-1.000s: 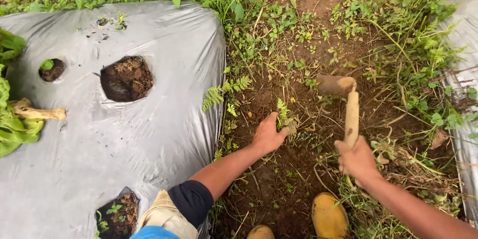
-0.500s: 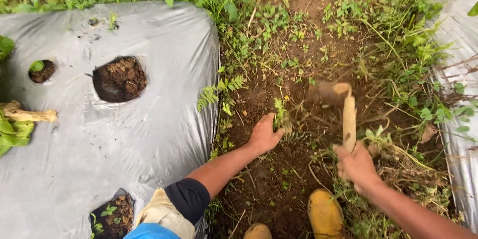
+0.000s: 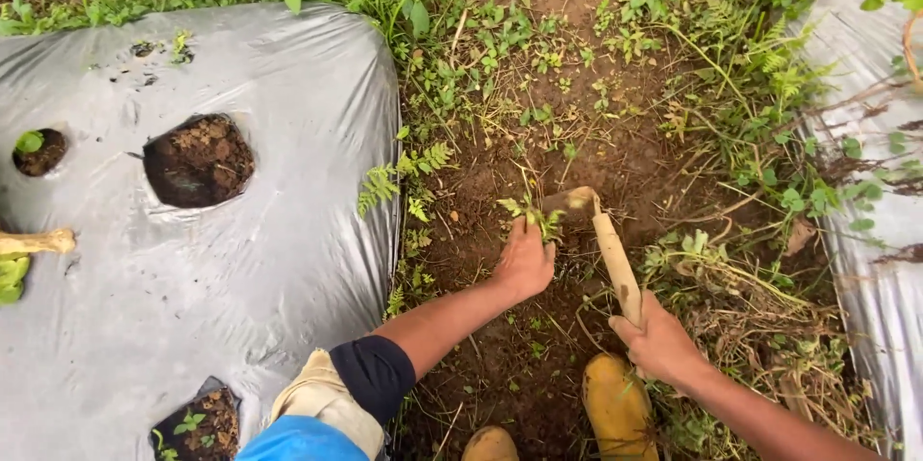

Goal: The person uses a hoe to loosen the soil and remove weeds growing along the edge of a plastic-covered garden bed. They repeatedly strike the ground with the tool and pull out the uprooted vegetation by hand, clearing the area between the plastic sheeting and the surrounding soil.

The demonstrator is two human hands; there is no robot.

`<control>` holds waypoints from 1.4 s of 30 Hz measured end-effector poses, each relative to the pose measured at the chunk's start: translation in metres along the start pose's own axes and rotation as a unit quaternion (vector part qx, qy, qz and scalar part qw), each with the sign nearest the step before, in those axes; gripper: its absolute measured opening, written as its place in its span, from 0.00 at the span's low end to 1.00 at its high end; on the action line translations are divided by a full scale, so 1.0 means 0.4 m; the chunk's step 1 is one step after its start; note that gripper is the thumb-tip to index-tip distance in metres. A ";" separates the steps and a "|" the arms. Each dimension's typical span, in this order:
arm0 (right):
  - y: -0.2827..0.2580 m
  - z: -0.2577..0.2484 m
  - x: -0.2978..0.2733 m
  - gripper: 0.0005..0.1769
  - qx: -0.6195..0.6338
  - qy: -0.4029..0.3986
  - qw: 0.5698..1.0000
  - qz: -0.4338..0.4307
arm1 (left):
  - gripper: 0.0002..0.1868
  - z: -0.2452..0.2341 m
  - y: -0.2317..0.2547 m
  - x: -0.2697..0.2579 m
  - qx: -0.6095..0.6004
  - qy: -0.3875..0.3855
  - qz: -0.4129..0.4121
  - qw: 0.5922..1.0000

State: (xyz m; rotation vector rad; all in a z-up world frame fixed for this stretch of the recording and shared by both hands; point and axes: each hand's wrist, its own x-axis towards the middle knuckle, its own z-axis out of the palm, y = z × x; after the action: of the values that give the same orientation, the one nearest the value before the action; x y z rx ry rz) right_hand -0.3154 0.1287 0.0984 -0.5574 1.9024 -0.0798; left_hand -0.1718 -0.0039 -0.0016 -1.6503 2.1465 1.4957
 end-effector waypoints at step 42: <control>-0.231 -0.112 0.335 0.14 0.271 0.274 0.876 -0.289 | 0.33 -0.248 -0.168 -0.022 0.329 0.139 0.046 0.933</control>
State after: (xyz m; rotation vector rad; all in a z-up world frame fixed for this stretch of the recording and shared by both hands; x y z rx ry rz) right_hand -0.3630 -0.0178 0.0295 -0.7397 2.0472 -1.2395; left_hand -0.0689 -0.0643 0.0128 -1.5697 2.4965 0.4472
